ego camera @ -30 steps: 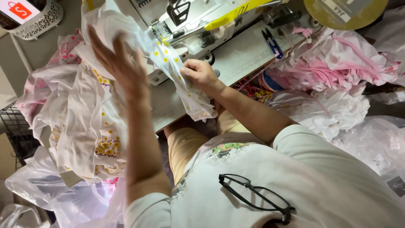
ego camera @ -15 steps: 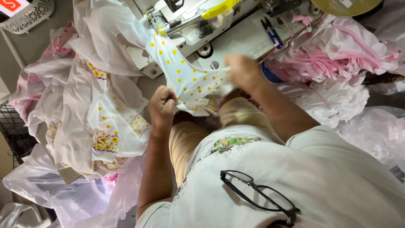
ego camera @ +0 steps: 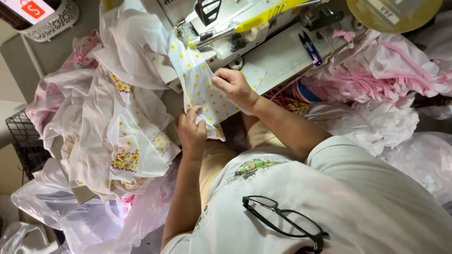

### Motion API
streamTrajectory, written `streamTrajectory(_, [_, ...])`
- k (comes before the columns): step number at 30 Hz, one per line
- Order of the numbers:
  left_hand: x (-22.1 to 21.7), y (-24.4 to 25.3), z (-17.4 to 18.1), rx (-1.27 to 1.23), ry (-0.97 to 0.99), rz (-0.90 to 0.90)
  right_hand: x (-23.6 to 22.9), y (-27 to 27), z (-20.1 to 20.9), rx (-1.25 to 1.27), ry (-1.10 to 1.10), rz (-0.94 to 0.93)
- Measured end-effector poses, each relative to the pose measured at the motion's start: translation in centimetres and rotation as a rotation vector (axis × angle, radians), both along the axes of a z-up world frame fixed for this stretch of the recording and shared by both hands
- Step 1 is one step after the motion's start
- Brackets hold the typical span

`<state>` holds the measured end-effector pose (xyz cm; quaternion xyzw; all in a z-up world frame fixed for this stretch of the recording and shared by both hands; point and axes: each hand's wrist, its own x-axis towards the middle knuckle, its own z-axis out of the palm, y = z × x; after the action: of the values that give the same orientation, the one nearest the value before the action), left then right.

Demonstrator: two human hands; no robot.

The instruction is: Sorting and unfolding small fabric pieces at a sewing workstation.

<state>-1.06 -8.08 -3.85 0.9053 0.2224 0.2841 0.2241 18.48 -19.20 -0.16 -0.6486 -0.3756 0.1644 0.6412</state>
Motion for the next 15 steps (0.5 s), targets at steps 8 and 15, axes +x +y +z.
streamTrajectory(8, [2.3,3.5,10.5,0.0,-0.168,-0.064,-2.1,-2.5,0.9,0.038,0.156,-0.006])
streamTrajectory(15, [10.8,11.6,11.5,0.355,-0.015,0.089,-1.4,-1.6,0.7,0.038,0.103,-0.009])
